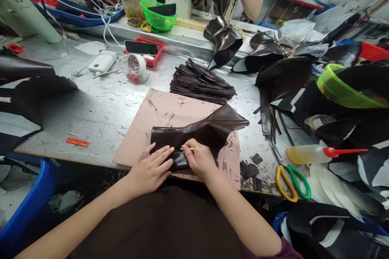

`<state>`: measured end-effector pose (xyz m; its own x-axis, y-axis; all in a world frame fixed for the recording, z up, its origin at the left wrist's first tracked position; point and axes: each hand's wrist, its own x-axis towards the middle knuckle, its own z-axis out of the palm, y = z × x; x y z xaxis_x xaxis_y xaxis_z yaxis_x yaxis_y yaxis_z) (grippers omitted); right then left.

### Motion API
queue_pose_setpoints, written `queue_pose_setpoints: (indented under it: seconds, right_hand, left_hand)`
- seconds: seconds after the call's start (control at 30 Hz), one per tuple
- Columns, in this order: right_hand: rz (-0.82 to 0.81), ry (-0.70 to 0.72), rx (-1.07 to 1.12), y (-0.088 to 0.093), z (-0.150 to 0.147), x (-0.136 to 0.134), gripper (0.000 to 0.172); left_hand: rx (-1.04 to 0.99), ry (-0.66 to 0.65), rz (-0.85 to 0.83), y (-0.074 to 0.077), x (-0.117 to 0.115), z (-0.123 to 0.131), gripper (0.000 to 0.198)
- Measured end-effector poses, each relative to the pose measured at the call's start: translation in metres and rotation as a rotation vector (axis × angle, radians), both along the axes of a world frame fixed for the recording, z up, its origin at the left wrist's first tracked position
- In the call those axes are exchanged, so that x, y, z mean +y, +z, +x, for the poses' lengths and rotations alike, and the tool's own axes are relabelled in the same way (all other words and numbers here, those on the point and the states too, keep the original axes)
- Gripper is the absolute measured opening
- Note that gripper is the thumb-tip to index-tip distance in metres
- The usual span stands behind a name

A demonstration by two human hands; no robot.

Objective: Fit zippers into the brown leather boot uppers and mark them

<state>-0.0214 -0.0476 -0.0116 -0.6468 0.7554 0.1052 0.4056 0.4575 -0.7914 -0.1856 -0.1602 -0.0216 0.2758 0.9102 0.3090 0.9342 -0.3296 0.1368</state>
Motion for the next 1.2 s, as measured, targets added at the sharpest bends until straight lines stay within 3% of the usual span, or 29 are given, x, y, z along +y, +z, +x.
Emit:
queue_pose_setpoints:
  seconds: [0.33, 1.2]
  right_hand:
    - [0.141, 0.028, 0.017, -0.0008, 0.0003, -0.0021, 0.023]
    - [0.182, 0.048, 0.018, 0.0020, 0.0005, -0.0034, 0.024]
  left_hand:
    - [-0.001, 0.000, 0.016, -0.0028, 0.0004, 0.0008, 0.022]
    - [0.002, 0.000, 0.021, -0.0042, 0.0008, 0.0019, 0.021]
